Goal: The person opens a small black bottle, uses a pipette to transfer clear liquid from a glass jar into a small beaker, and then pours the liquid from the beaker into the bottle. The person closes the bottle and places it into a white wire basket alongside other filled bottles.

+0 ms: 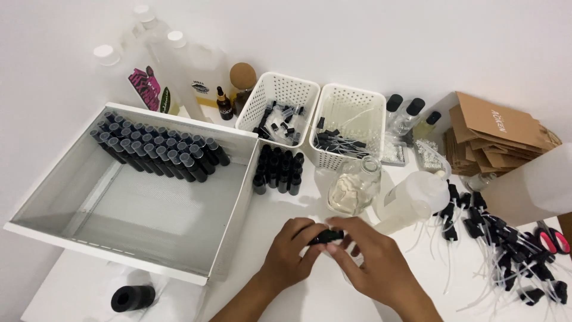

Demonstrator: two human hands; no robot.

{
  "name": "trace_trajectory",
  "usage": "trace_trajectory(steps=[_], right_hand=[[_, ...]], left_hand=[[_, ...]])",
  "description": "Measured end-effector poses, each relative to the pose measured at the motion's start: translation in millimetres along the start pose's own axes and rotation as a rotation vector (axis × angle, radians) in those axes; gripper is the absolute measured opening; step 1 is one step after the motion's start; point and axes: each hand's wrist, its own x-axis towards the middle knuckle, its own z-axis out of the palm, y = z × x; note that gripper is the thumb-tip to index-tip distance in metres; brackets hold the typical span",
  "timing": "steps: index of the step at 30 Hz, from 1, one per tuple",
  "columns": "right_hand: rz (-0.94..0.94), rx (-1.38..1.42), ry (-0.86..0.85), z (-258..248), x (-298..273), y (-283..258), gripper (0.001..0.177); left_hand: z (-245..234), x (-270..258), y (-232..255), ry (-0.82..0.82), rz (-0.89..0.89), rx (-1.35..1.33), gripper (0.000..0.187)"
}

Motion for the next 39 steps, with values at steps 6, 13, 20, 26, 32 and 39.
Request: trace_trajectory(steps=[6,13,20,26,32,39], right_hand=[[-0.066,-0.087,0.122,25.8,-5.3,34.5,0.025],[-0.031,-0.046,0.116,23.3,-3.8,29.4,0.019],[0.095,0.050,0.173,38.5,-6.8,21.6,0.017],[0.058,0.097,0.215,36.8,-13.0,15.1,0.022],[-0.172,0.262,0.049,15.9,-6.2,6.4,0.038],[-0.173,0.279,0.075,11.2,-5.1,1.7,0.031]], left_hand=[[8.9,-12.7,-6.0,0.010,-0.101,-0.007,0.035],[8.8,-8.4,-1.9,0.016,0.030,0.104,0.024],[3.4,-14.9,-6.7,0.084,0.102,0.222,0.028],[5.1,-15.7,-2.7,0.153,0.162,0.276,0.027],[-6.2,3.8,34.0,-0.048,-0.160,-0.165,0.045],[-3.7,3.2,43.8,-0.236,-0.354,-0.243,0.054]])
